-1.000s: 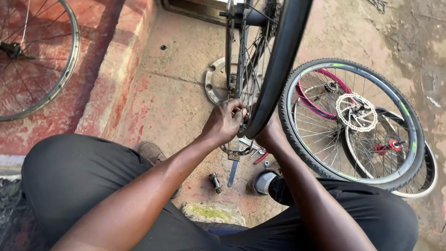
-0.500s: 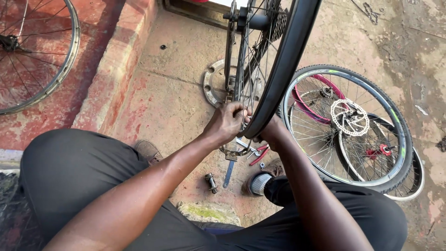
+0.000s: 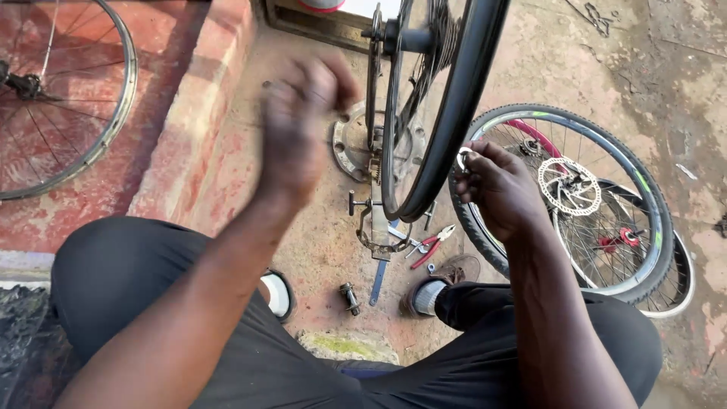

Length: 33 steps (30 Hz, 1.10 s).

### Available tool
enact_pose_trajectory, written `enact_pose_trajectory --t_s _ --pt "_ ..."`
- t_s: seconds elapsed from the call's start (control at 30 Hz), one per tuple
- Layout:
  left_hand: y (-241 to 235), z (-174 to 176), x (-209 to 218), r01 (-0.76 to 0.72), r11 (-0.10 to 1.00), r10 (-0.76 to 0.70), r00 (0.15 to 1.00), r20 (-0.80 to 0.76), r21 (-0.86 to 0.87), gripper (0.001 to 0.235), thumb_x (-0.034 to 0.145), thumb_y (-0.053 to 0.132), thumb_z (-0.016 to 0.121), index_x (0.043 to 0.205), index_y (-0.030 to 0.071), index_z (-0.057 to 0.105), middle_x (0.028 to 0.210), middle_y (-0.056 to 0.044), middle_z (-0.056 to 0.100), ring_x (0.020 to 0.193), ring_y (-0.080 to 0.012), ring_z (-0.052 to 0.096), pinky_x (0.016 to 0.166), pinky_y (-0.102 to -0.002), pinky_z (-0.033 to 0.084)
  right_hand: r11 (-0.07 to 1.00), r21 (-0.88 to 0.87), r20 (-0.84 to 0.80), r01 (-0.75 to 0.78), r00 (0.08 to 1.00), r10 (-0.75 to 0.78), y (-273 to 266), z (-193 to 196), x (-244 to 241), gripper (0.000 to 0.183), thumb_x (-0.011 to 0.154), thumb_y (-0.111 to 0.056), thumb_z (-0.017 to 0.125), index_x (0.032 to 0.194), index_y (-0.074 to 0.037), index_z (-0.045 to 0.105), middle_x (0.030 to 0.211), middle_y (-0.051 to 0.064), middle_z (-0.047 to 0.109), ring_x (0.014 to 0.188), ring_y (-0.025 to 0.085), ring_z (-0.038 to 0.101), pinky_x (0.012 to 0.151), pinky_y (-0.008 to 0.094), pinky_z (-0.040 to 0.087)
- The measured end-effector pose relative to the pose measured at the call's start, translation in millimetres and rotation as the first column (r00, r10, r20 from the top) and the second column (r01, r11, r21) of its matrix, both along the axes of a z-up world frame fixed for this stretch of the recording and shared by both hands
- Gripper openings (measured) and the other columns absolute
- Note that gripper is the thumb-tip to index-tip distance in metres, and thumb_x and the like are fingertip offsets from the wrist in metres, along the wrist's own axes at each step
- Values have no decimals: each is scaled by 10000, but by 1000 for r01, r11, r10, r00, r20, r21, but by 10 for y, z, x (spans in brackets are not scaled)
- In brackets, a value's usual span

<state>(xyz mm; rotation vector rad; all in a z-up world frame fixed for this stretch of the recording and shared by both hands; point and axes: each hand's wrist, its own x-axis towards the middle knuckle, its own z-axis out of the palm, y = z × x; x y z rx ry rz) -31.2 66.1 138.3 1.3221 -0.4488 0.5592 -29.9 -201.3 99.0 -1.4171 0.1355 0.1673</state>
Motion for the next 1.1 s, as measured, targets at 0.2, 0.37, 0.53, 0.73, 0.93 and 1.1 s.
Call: enact_pose_trajectory --t_s 0.2,0.37,0.53,0.73,0.93,1.1 --pt "-245 -1259 114 112 974 51 744 -666 199 260 977 201 547 1109 -2 642 927 -113 677 809 -148 648 707 -276 546 999 48 -15 -3 1000 4 243 168 -108 322 1024 -352 504 905 -69 600 689 40 534 559 144 617 449 185 494" --pt "-270 -1459 219 130 894 160 802 -575 429 278 907 300 671 1059 67 693 867 -61 721 781 -136 672 695 -307 544 990 -107 168 -96 979 113 162 215 -230 426 1041 -427 488 893 -38 578 693 7 307 519 120 430 433 176 350" --pt "-293 -1448 235 193 870 142 783 -605 453 250 918 335 656 1020 114 715 855 -34 725 780 -133 701 701 -292 564 839 -499 406 -216 797 446 72 233 -411 465 585 -262 918 869 -12 647 559 -1 456 522 115 427 500 233 357" --pt "-385 -1558 201 81 878 205 826 -525 471 355 946 295 599 1123 -11 635 1016 -223 674 982 -371 686 828 -412 575 686 -725 496 63 739 455 288 66 -533 375 689 -304 904 826 -112 613 553 -7 524 478 173 501 520 292 391" --pt "-431 -1381 143 23 879 234 850 -473 477 357 1000 264 510 1151 -46 600 1028 -243 611 1047 -427 639 887 -428 555 835 -527 644 161 716 268 464 70 -528 349 745 -295 868 815 -85 598 548 8 552 473 131 511 516 237 419" --pt "-498 -1135 -22 132 903 123 833 -540 409 445 1042 354 364 1084 -20 602 953 -206 596 973 -365 633 860 -458 519 842 -506 672 187 697 250 490 179 -529 272 884 -282 747 811 -88 572 516 2 539 439 117 484 488 228 385"
